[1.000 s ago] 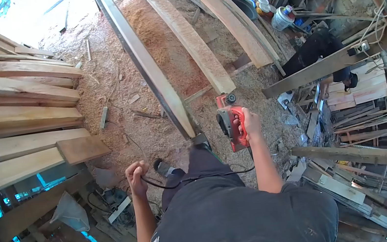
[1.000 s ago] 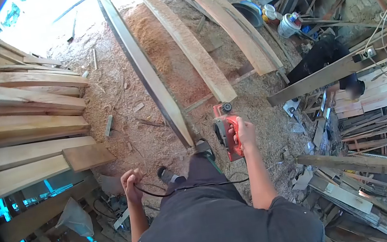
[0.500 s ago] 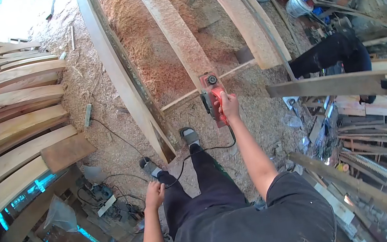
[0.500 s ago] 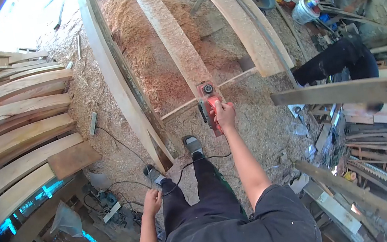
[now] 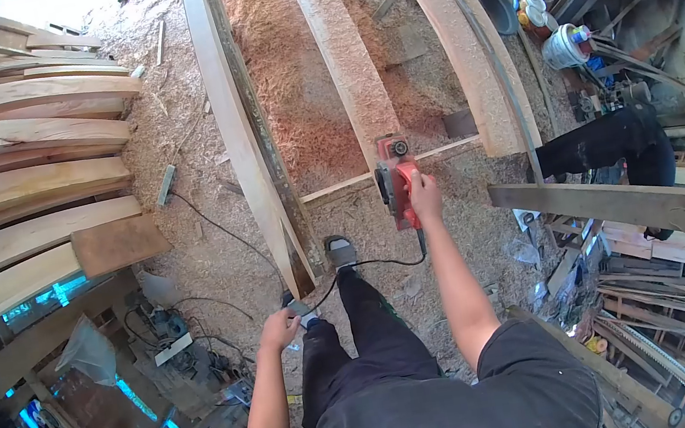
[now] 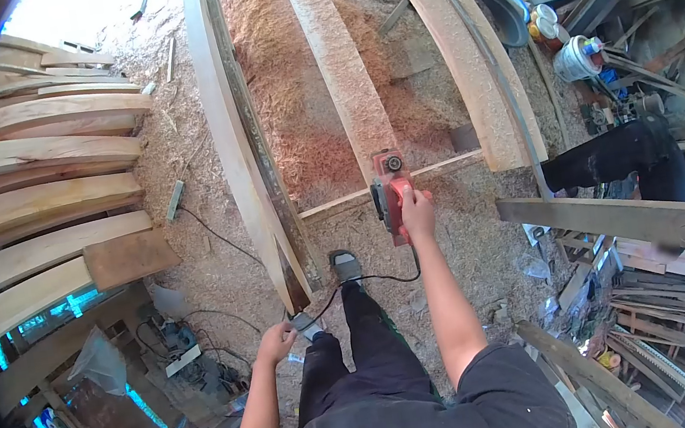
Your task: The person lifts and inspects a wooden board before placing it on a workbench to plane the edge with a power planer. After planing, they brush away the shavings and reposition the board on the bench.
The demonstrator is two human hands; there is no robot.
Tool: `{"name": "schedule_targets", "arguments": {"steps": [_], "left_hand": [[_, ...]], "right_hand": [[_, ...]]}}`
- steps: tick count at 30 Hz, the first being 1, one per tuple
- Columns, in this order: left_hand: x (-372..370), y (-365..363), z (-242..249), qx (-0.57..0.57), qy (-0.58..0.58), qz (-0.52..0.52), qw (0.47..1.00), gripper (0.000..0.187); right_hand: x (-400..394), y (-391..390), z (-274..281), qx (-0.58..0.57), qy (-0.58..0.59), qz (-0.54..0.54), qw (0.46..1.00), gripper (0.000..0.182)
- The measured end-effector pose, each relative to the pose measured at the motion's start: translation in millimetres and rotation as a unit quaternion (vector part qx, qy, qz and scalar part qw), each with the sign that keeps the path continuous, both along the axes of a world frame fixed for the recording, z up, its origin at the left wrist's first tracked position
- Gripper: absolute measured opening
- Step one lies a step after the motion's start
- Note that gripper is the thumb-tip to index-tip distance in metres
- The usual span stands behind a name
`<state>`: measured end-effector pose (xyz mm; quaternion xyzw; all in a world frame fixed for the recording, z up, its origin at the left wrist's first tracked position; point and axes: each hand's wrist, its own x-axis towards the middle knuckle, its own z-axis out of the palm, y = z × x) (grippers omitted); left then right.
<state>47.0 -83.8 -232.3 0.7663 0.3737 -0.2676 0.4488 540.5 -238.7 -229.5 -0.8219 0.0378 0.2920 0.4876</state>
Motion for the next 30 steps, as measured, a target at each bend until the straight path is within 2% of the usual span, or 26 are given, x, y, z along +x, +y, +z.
{"name": "schedule_targets", "arguments": {"steps": [1, 2, 3, 4, 5, 6, 7, 9, 11, 12, 14, 15, 17, 21, 22, 25, 30], "left_hand": [[7.7, 0.9, 5.8, -0.002, -0.005, 0.002, 1.0, 0.037], [13.5, -0.4, 12.3, 0.027, -0.083, 0.037, 0.996, 0.047], [18.3, -0.8, 18.1, 0.057, -0.159, 0.072, 0.983, 0.06], [24.2, -0.8, 21.4, 0.056, -0.163, 0.075, 0.982, 0.06], [30.5, -0.3, 25.9, 0.074, -0.206, 0.089, 0.972, 0.074], [34.2, 0.1, 27.7, 0.093, -0.248, 0.102, 0.959, 0.089], [35.7, 0.0, 25.5, 0.094, -0.251, 0.102, 0.958, 0.089], [37.3, 0.4, 20.9, 0.16, -0.287, 0.062, 0.942, 0.095], [36.7, 3.3, 16.2, 0.143, -0.292, 0.059, 0.944, 0.094], [35.4, 5.2, 14.1, 0.125, -0.291, 0.058, 0.947, 0.092], [30.5, 9.5, 5.2, 0.132, -0.311, 0.057, 0.939, 0.09], [29.0, 10.9, 0.3, 0.136, -0.33, 0.056, 0.932, 0.088], [25.3, 12.8, -7.1, 0.139, -0.326, 0.057, 0.933, 0.087], [16.9, 18.6, -36.0, 0.113, -0.378, 0.026, 0.918, 0.092], [14.6, 19.1, -45.3, 0.116, -0.41, 0.019, 0.904, 0.09], [8.9, 23.1, -59.7, 0.14, -0.443, -0.003, 0.886, 0.089], [9.6, 25.2, -94.4, 0.155, -0.434, -0.047, 0.886, 0.096]], "right_hand": [[-8.3, 1.0, 3.4, -0.077, -0.163, 0.026, 0.983, 0.036], [-18.8, 1.6, 5.6, -0.151, -0.321, 0.051, 0.933, 0.031], [-33.2, 7.0, 23.1, -0.152, -0.325, 0.053, 0.932, 0.031], [-49.9, 16.6, 55.2, -0.151, -0.451, 0.085, 0.876, 0.031], [-65.8, 22.9, 75.0, -0.147, -0.567, 0.114, 0.802, 0.034], [-81.5, 21.5, 72.7, -0.095, -0.525, 0.174, 0.828, 0.038], [-98.0, 20.5, 70.0, -0.044, -0.478, 0.232, 0.846, 0.043], [-136.9, 22.6, 60.1, 0.005, -0.302, 0.346, 0.888, 0.051], [-170.7, 22.1, 24.9, 0.05, -0.258, 0.461, 0.848, 0.068], [-185.3, 26.6, 24.4, 0.052, -0.262, 0.46, 0.847, 0.068], [-212.2, 34.4, 17.9, 0.1, -0.203, 0.521, 0.823, 0.081], [-221.6, 38.9, 12.1, 0.102, -0.205, 0.522, 0.822, 0.081], [-237.6, 43.8, -3.7, 0.138, -0.227, 0.536, 0.802, 0.095], [-248.3, 37.8, -31.8, 0.189, -0.203, 0.487, 0.828, 0.105], [-244.6, 36.3, -36.4, 0.201, -0.211, 0.52, 0.803, 0.112], [-240.5, 32.9, -46.8, 0.222, -0.187, 0.548, 0.784, 0.116], [-253.6, 24.4, -69.8, 0.18, -0.242, 0.56, 0.771, 0.114]]}}
